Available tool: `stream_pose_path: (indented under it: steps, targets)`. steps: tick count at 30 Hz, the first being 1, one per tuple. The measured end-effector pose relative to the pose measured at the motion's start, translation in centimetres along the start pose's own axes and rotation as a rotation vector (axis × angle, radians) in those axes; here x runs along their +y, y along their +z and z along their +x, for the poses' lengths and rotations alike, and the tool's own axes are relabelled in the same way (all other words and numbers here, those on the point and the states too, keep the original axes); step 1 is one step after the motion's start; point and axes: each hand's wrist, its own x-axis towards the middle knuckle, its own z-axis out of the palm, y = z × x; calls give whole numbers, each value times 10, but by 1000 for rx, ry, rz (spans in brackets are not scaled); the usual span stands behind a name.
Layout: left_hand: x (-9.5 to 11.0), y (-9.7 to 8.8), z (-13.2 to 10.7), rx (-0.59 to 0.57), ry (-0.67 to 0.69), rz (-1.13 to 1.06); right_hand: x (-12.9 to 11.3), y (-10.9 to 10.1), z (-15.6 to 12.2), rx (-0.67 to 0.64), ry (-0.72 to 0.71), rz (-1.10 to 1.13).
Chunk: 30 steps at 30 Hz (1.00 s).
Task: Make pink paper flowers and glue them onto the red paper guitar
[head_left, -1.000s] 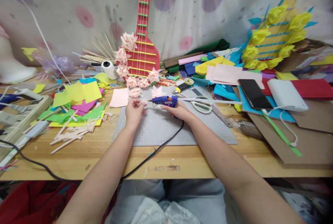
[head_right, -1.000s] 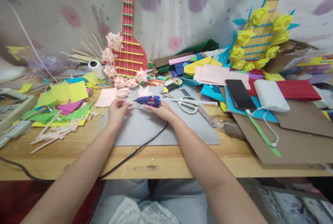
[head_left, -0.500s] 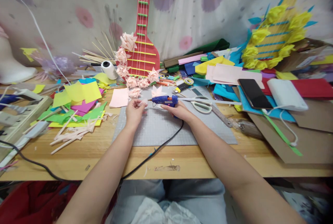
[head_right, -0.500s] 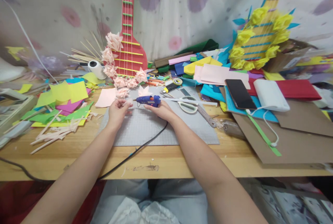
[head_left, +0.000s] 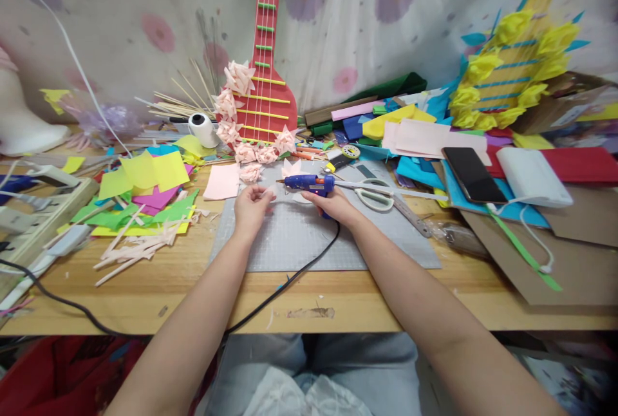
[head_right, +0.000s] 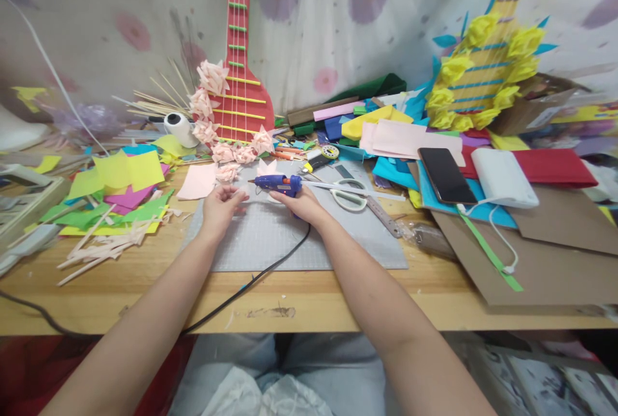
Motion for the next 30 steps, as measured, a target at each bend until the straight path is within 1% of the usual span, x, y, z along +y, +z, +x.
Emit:
stream_pose_path:
  steps: [7,13,18,23,30]
  targets:
    - [2,0,-1,22,-9,-25,3,-1,1,-22,8,-35]
    - [1,0,-2,22,12,-24,5,0,3,-7,6,-61]
    - [-1,-1,0,32,17,-28,5,-1,3,-35,12,-89]
    - [-1,-1,0,46,11,-44,6,-1,3,-46,13,-76]
    - [0,-1,0,47,8,-61,8,-1,4,-48,-23,-46]
